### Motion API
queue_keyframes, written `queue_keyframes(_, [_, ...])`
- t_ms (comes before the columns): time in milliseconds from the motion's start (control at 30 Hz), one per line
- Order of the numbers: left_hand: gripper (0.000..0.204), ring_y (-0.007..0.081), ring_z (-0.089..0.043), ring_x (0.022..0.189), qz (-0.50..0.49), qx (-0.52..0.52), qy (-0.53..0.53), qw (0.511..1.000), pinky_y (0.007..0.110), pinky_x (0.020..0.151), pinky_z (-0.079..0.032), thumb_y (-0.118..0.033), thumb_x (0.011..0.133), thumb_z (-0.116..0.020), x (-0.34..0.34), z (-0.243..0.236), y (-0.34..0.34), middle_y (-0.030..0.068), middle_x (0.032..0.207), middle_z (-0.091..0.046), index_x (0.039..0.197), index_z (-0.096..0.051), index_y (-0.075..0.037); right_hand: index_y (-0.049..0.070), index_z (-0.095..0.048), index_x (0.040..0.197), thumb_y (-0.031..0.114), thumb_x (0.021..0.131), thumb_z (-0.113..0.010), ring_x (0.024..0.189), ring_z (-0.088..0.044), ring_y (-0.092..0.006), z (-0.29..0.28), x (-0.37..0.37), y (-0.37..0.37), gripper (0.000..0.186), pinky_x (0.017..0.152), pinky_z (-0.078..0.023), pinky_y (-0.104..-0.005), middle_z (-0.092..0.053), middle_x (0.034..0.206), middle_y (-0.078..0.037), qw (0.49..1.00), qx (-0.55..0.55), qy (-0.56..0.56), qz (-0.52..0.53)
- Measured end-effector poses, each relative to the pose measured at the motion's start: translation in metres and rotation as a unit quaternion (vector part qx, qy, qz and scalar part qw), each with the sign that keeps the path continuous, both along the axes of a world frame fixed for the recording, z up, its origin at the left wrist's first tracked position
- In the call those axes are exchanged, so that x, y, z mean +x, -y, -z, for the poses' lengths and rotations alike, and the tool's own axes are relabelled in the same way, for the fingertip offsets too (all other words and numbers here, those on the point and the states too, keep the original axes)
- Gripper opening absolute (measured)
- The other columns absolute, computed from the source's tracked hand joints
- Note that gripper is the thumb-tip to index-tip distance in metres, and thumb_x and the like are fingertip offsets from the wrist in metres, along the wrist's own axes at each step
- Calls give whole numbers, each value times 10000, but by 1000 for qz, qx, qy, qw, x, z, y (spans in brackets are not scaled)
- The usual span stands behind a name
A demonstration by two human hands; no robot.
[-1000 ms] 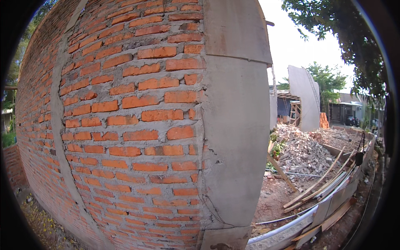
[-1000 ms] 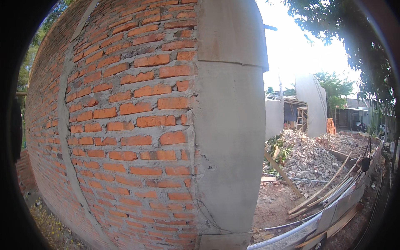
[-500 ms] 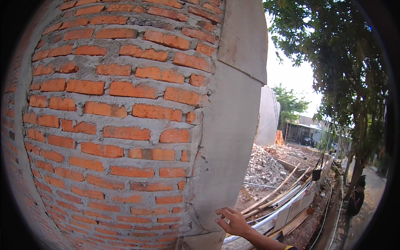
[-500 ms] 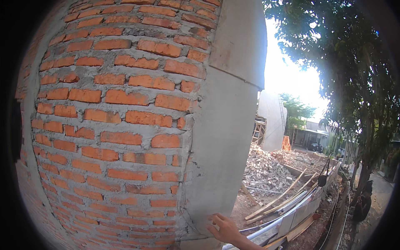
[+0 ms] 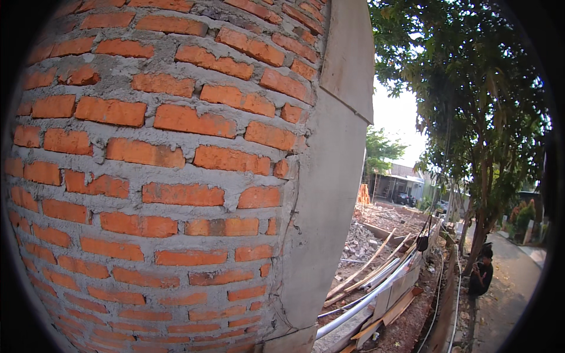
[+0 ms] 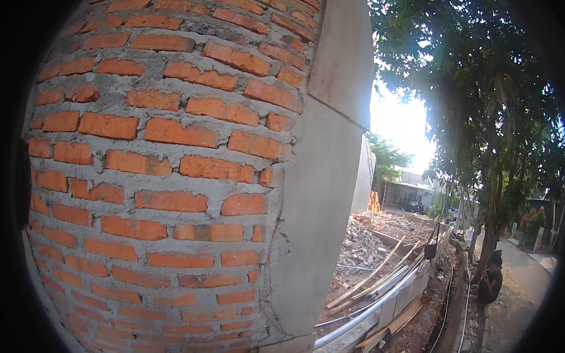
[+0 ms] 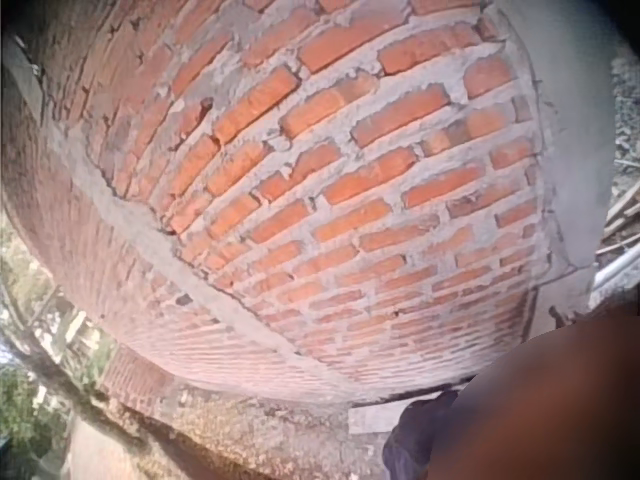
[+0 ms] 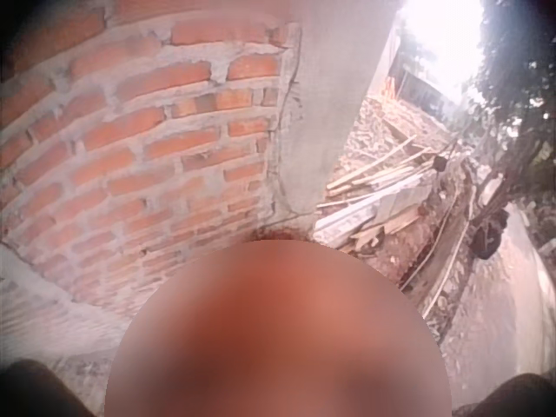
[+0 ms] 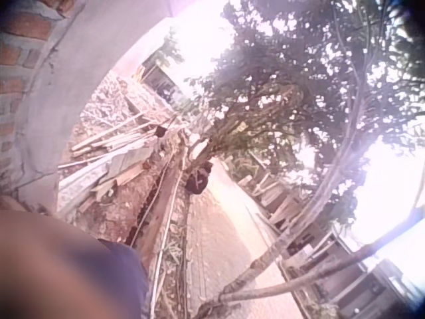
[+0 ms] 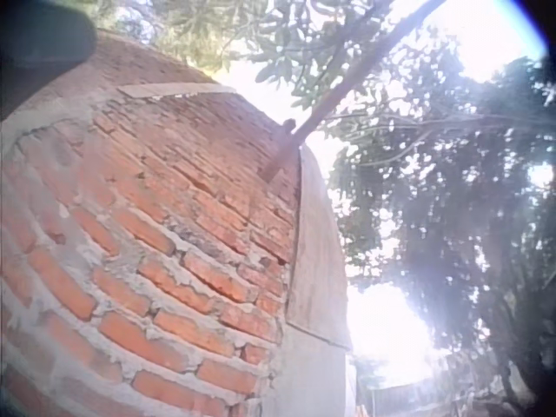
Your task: The person installs rectangular siding panels onto a brick wall. They position each panel against the wall, then use a hammer to drive nails into the panel edges to secure it. The person repeats this process for multiple panels along the wall.
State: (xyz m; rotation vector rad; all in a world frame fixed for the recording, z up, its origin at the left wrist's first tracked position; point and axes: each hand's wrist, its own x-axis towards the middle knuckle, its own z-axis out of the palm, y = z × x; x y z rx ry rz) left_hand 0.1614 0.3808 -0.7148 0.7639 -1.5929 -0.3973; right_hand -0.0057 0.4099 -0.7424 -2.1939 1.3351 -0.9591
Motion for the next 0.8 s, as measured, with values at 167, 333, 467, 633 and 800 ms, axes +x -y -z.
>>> queue_keyframes(167, [153,361,-557,584,18,4,5,1000,446,560,-451,-176,811,-619,-25,1,5,141,667,-583,774,-589,-31,47,-544,1234,227,834,-686,1028,-569,-355,23,-11,0,462,884,-436,-417,-603,1103,-192,998,41,32,41])
queue_keyframes(333, [152,360,-553,578,23,0,14,1000,445,555,-449,-173,808,-621,-71,3,9,140,663,-579,768,-586,-31,58,-520,1259,237,842,-684,1009,-580,-351,37,-40,10,482,853,-445,-414,-607,1104,-192,996,55,54,38])
queue_keyframes(467, [151,358,-551,573,10,2,15,1000,444,551,-447,-171,806,-623,-121,5,12,139,660,-575,764,-584,-31,66,-501,1278,245,848,-681,994,-589,-348,49,-79,13,499,829,-453,-411,-610,1105,-192,995,74,64,20])
queue_keyframes(633, [150,357,-547,568,-6,1,12,1000,443,545,-445,-168,803,-625,-181,4,19,138,655,-571,758,-581,-32,77,-477,1302,255,856,-679,975,-600,-344,58,-127,24,521,798,-462,-408,-614,1107,-193,993,91,76,-11])
queue_keyframes(800, [149,355,-544,562,-19,13,12,1000,442,540,-443,-165,800,-627,-220,2,22,137,651,-567,753,-578,-32,88,-453,1326,266,865,-676,957,-611,-341,64,-157,34,543,767,-472,-405,-618,1108,-193,990,106,86,-40])
